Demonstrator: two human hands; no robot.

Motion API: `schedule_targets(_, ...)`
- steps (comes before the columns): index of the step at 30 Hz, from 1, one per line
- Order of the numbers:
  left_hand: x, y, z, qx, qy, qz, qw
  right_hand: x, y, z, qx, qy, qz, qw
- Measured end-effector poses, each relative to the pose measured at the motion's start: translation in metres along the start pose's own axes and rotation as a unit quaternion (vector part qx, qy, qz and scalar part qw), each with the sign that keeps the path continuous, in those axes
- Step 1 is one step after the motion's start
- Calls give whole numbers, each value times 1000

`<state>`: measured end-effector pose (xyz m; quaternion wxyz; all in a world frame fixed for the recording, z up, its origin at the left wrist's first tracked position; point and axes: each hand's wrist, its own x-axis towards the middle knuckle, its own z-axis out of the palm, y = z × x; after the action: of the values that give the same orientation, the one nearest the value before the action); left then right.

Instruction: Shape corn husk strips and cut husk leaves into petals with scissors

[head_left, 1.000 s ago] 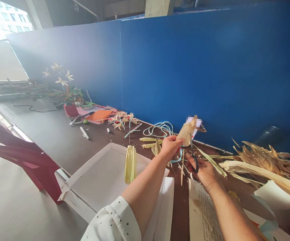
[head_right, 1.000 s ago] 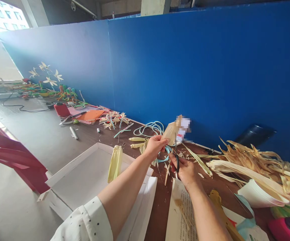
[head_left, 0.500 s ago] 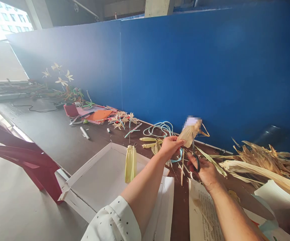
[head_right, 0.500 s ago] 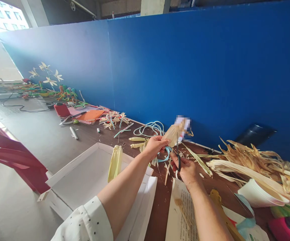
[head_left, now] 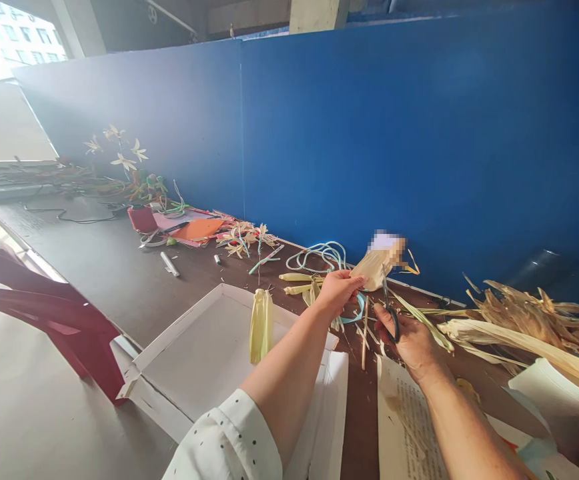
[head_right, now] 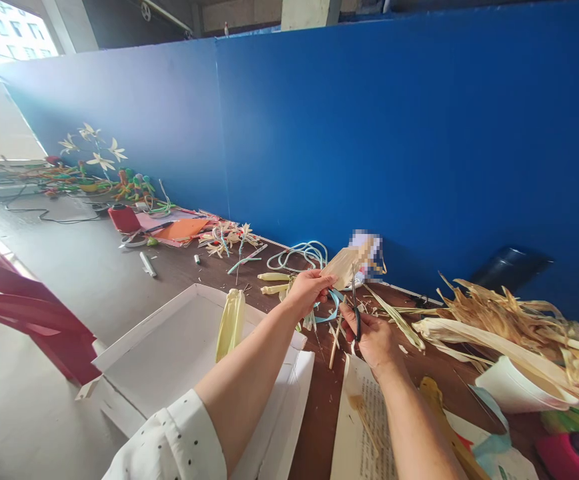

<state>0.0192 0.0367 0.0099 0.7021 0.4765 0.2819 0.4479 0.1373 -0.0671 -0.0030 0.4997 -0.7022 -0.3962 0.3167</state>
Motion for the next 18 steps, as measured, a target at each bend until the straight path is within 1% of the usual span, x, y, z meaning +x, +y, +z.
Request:
schedule_targets(7, 2, -1, 0, -17, 28, 10, 999, -3, -2, 1, -29, -13, -3, 1000)
schedule_targets(14, 3, 1, 0, -29, 52, 12, 998, -5, -6, 2, -18, -21, 3, 1000)
schedule_targets(18, 4, 0, 0, -30, 60, 15, 998, -6, -5, 1, -18, -14, -2, 1000)
